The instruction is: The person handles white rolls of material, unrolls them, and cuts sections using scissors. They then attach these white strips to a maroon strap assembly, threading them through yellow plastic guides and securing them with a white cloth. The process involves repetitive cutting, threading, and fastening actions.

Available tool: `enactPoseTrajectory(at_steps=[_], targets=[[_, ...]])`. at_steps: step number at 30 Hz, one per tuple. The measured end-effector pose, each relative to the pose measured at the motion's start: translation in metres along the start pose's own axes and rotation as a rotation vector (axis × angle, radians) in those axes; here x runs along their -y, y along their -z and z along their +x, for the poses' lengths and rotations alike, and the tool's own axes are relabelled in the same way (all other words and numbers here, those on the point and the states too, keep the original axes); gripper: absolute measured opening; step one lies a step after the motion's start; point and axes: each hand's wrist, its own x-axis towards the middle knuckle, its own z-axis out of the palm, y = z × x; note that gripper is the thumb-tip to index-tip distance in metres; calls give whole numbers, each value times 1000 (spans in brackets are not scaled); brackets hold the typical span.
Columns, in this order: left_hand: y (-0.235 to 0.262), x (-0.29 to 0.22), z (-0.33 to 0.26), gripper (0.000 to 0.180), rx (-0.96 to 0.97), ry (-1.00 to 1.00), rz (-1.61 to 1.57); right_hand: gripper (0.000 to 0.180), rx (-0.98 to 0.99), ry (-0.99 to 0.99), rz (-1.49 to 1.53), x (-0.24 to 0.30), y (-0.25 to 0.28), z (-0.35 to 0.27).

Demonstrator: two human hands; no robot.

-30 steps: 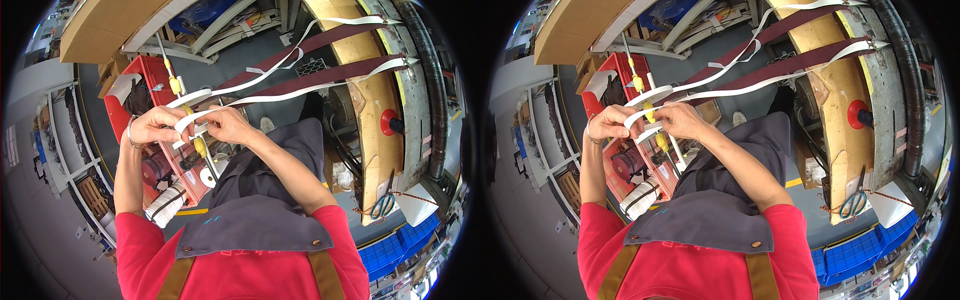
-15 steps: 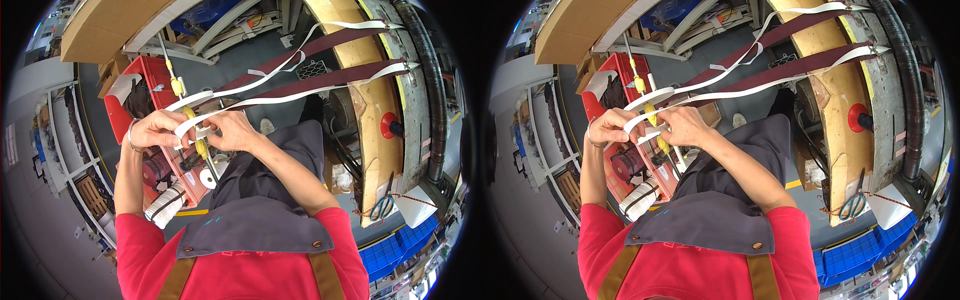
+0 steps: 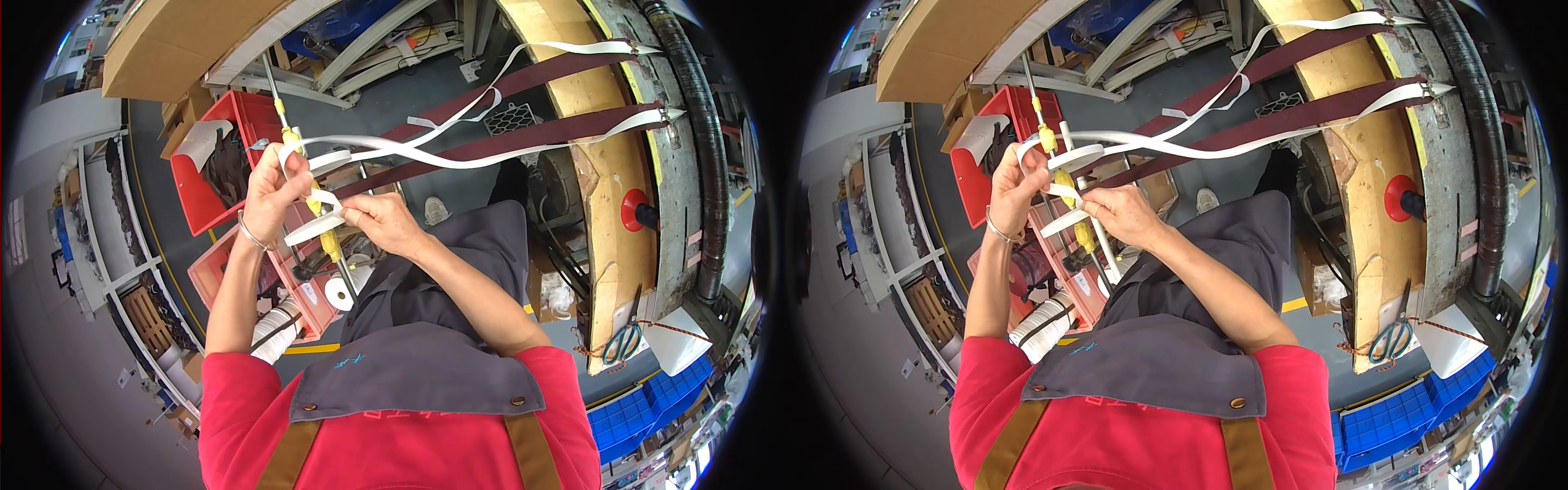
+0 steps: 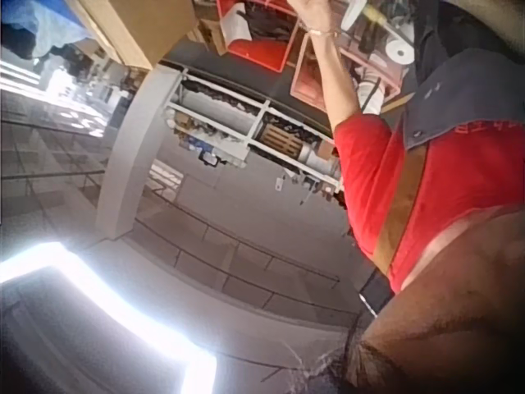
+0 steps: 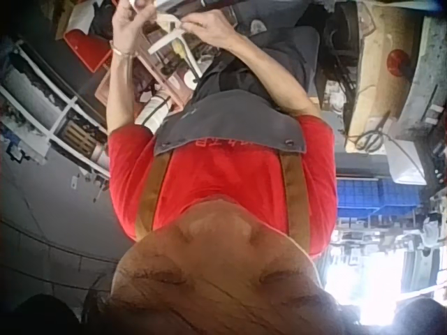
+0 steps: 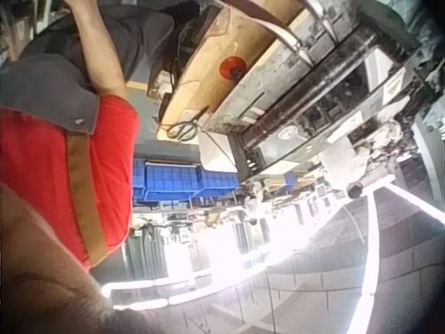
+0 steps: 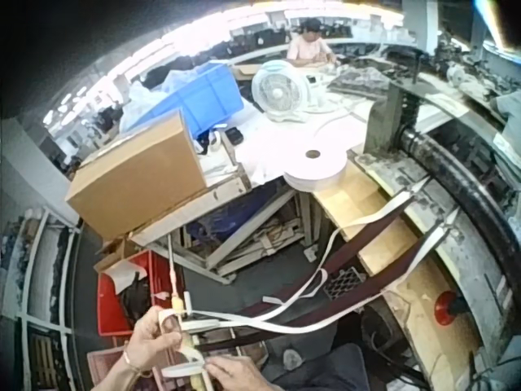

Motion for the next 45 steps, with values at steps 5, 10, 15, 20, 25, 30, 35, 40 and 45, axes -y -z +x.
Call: enactPoseTrajectory(at_steps=[5, 10, 15, 20, 25, 30, 35, 40, 45], targets=[[-6, 2, 0, 19, 0, -52, -124, 19, 27, -205, 266, -7, -2, -4], [-3, 0, 0, 26, 15, -66, -172, 21, -53, -388, 632, -20, 3, -8], [-5, -8, 3, 25, 22, -73, -137, 24, -231, -560, -5, -54, 22, -22], [-10, -13, 3, 25, 67, -35, -54, 29, -59, -704, -809, -71, 61, -40], [-38, -8, -5, 23, 301, 61, 135, 73, 255, -457, 768, -5, 74, -52], [-43, 0, 26, 25, 1030, -124, 528, 47, -113, -178, 1233, 49, 66, -53], [-96, 69, 108, 30, 182, -429, 1260, 24, -19, -158, 930, 82, 60, -61], [-158, 108, 153, 28, 20, -622, 1314, 24, 125, -222, 785, 97, 49, -66], [-156, 127, 173, 10, -16, -738, 1116, 25, 161, -232, 728, 102, 44, -63]])
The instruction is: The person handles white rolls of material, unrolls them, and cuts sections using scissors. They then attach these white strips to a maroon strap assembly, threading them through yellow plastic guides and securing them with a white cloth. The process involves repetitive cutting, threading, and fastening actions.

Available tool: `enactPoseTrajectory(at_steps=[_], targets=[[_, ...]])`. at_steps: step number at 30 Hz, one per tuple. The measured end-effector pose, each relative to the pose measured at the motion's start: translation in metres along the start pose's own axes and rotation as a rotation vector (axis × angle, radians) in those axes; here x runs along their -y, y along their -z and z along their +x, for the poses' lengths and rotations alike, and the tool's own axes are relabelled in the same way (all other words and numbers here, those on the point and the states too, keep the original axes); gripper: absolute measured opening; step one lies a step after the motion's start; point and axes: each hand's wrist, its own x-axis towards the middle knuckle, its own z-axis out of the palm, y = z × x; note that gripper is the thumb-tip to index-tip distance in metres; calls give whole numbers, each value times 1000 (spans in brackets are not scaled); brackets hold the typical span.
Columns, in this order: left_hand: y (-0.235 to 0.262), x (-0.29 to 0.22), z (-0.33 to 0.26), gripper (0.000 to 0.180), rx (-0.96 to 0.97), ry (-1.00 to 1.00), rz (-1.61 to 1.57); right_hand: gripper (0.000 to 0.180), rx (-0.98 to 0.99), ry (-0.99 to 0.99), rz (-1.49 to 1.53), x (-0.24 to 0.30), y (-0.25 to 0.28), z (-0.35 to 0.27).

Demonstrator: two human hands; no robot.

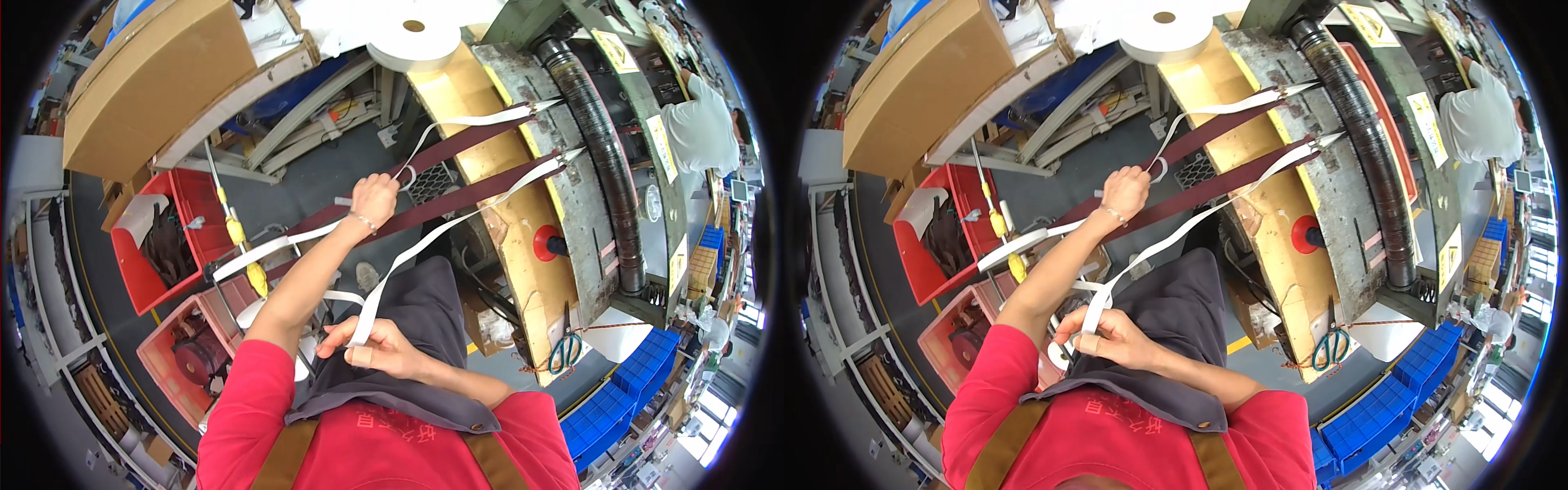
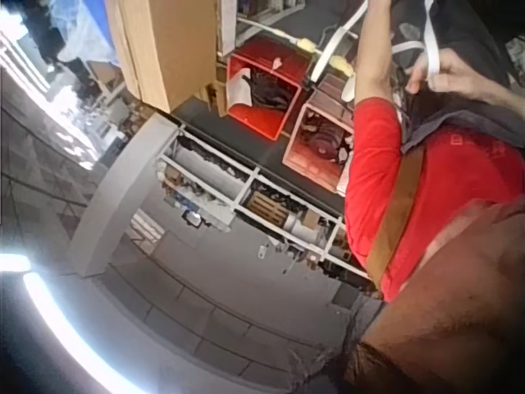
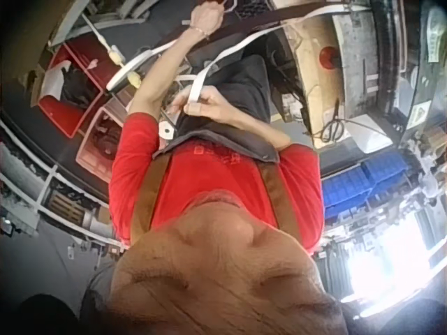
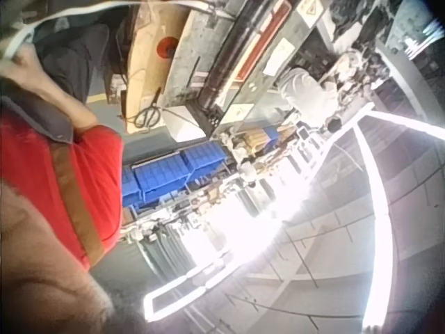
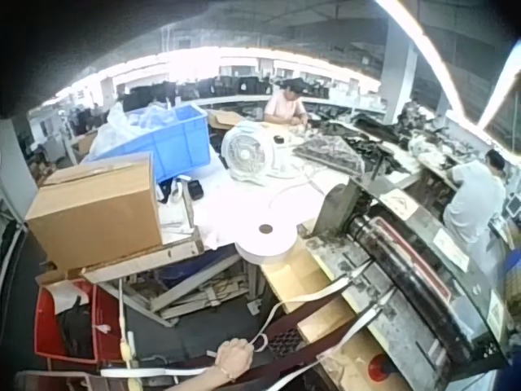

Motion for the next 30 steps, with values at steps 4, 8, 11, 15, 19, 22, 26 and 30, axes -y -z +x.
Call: enactPoseTrajectory(at_steps=[4, 8, 11, 15, 19, 22, 26, 30], targets=[[50, 18, 5, 4, 245, 374, -828, 32, -59, 159, -322, 10, -14, 13], [121, 16, 8, 4, 319, 740, -1676, 35, 36, 508, -687, 20, -39, 33], [147, 15, 0, 10, 388, 792, -1681, 34, 70, 566, -793, 19, -59, 39], [177, 12, -9, 13, 575, 868, -1553, 33, 129, 545, -773, 5, -72, 44], [191, 20, -11, 15, 690, 796, -1471, 33, 63, 560, -778, -14, -77, 51], [199, 24, -8, 15, 769, 782, -1455, 34, 91, 433, -687, -20, -76, 54], [199, 33, -11, 15, 833, 764, -1410, 36, 45, 281, -566, -28, -72, 55], [201, 33, -10, 24, 792, 743, -1309, 41, -38, 249, -418, -39, -58, 55]])
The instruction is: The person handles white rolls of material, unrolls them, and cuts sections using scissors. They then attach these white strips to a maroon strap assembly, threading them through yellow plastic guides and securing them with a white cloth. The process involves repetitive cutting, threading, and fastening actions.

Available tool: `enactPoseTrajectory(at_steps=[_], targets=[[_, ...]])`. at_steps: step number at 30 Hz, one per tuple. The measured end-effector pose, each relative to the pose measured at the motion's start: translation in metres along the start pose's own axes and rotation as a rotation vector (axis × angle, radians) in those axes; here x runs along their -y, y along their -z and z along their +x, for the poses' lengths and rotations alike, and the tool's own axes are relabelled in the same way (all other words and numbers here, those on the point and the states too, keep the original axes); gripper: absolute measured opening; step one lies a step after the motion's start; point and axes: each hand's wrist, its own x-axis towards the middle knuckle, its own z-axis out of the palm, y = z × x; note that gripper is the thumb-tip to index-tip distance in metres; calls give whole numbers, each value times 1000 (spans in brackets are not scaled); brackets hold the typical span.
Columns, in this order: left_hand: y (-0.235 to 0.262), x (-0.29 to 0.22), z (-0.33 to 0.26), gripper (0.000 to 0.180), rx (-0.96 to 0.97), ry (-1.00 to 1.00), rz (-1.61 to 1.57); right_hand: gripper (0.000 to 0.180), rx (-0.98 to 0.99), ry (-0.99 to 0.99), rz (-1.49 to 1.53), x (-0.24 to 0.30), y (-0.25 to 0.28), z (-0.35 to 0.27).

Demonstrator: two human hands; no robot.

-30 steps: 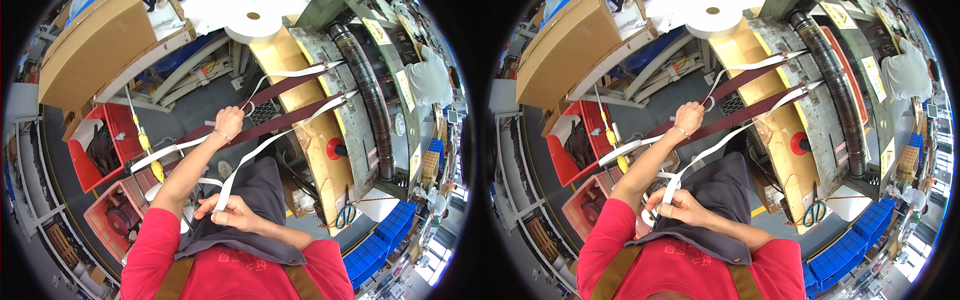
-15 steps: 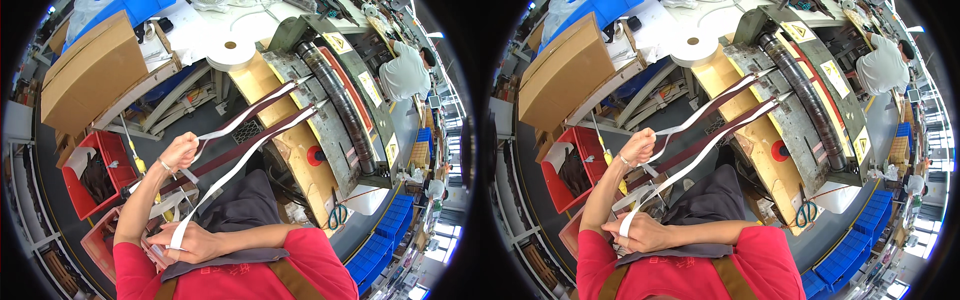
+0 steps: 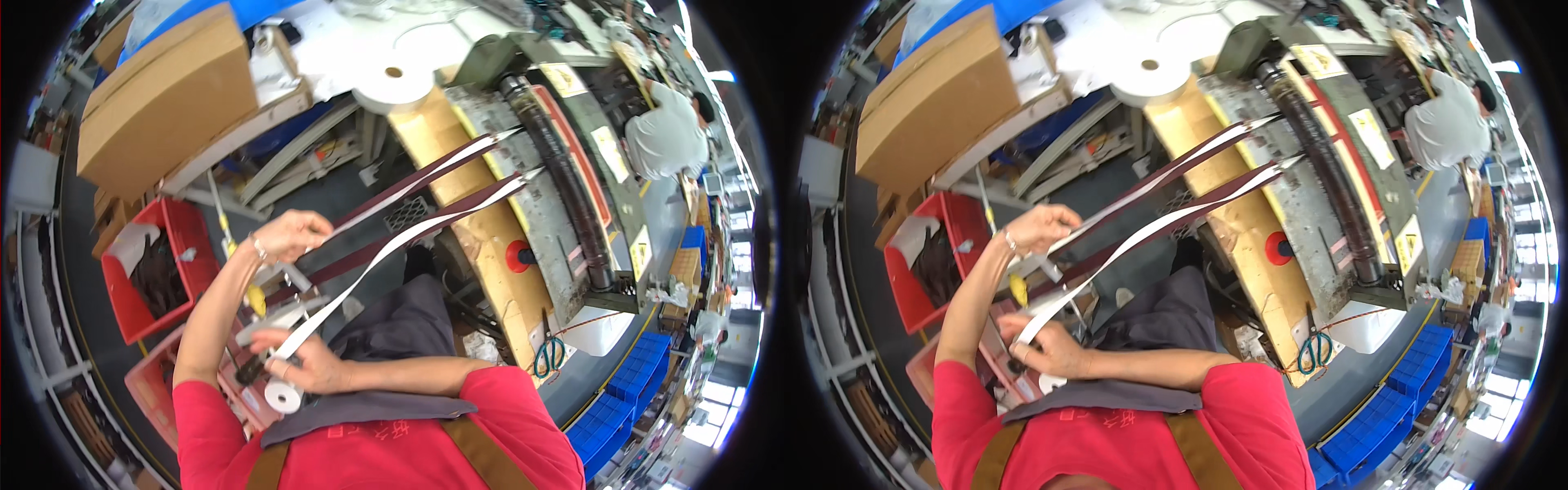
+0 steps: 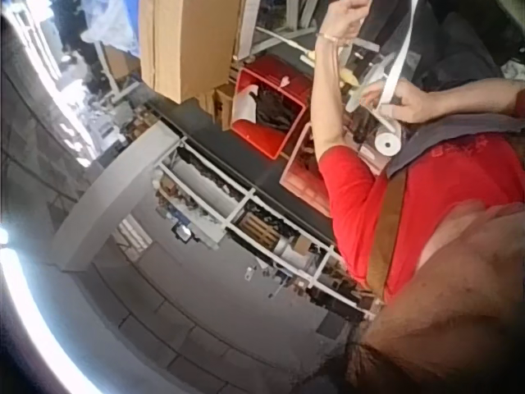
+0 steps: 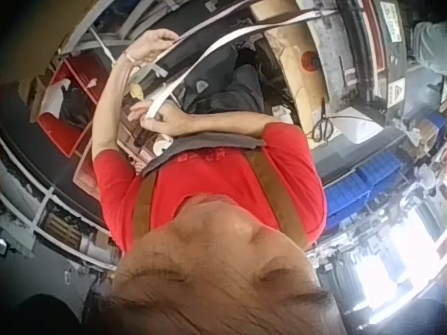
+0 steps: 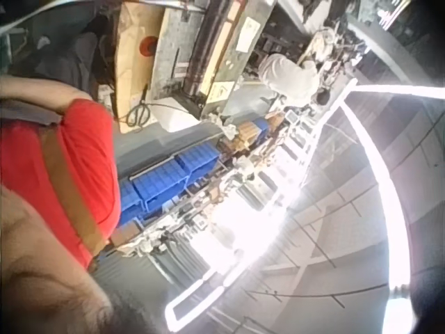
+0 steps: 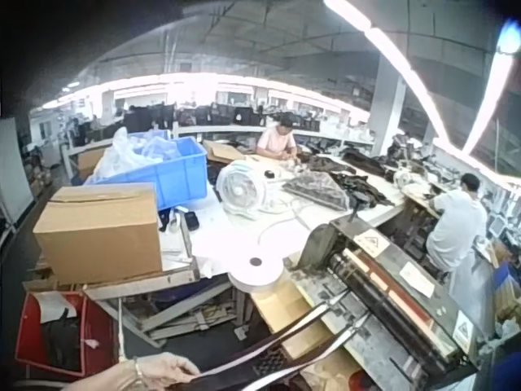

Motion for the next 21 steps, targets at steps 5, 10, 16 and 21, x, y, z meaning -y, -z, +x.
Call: enactPoseTrajectory(at_steps=[5, 10, 16, 21], targets=[[10, 9, 3, 35, 49, 19, 44, 46, -64, -28, 51, -12, 8, -7], [23, 26, 10, 20, 91, 6, 154, 42, -19, 21, -66, -6, 19, -7], [9, 36, 20, 20, -66, 34, 41, 34, -28, 80, -235, -9, 20, -11], [10, 51, 29, 16, -86, 116, 82, 28, -118, 122, -113, 2, 40, 2]])
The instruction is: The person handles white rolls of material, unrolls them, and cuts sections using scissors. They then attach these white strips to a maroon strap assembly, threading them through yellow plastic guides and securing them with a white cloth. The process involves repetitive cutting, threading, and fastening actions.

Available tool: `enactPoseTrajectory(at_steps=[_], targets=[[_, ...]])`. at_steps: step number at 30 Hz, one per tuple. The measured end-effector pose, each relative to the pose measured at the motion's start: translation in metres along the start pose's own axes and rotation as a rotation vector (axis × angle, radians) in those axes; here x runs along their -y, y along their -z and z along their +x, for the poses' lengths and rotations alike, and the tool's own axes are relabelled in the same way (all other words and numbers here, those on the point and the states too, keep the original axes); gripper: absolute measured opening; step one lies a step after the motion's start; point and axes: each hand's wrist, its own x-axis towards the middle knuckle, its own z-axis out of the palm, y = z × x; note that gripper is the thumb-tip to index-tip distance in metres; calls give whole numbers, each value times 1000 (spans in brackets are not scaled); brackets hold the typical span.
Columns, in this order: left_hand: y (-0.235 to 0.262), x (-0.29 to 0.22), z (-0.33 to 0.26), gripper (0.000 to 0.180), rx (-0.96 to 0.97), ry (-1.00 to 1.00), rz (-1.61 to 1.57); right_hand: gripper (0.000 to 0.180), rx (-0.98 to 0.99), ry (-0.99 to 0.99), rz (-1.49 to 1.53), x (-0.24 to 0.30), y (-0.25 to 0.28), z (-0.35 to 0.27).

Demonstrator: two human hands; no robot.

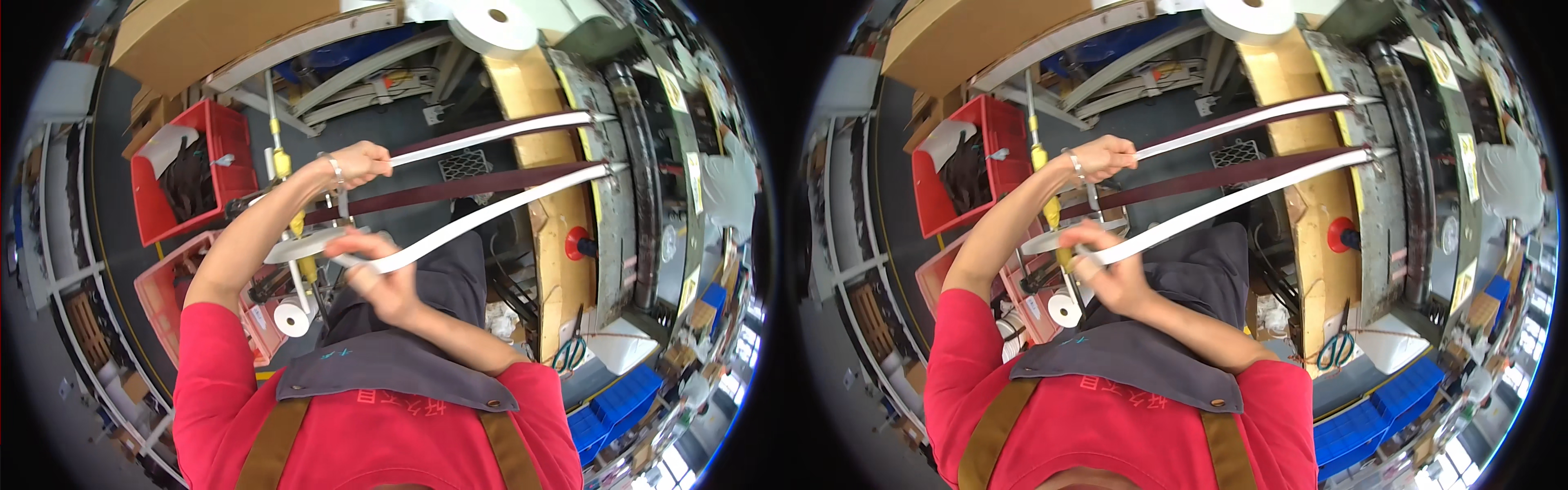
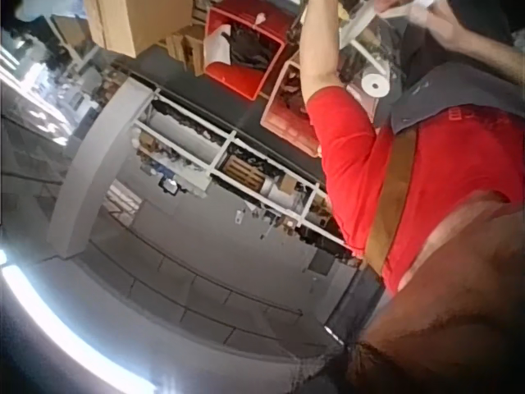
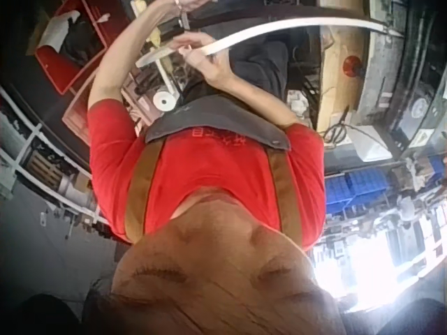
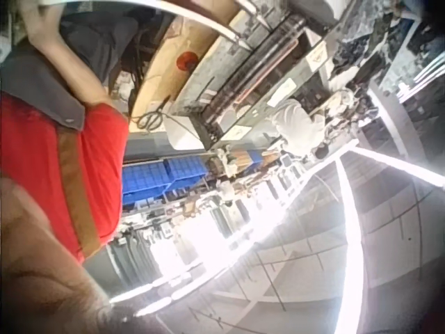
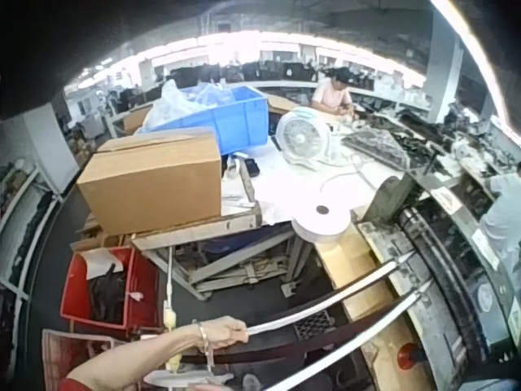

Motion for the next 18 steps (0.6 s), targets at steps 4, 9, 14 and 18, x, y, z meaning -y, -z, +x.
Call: enactPoseTrajectory(at_steps=[4, 9, 14, 18], targets=[[2, 0, 9, 17, 44, 20, 203, 32, -224, -73, 322, 1, 19, 8], [-4, 32, 29, 13, -5, -41, 442, 41, -153, -81, 318, 4, 27, 21], [-11, 35, 27, 34, 116, 69, 1034, 37, -165, -138, 313, 6, 31, 31], [-32, 82, 28, 32, -101, 1, 975, 33, -202, -189, 329, 3, 36, 35]])
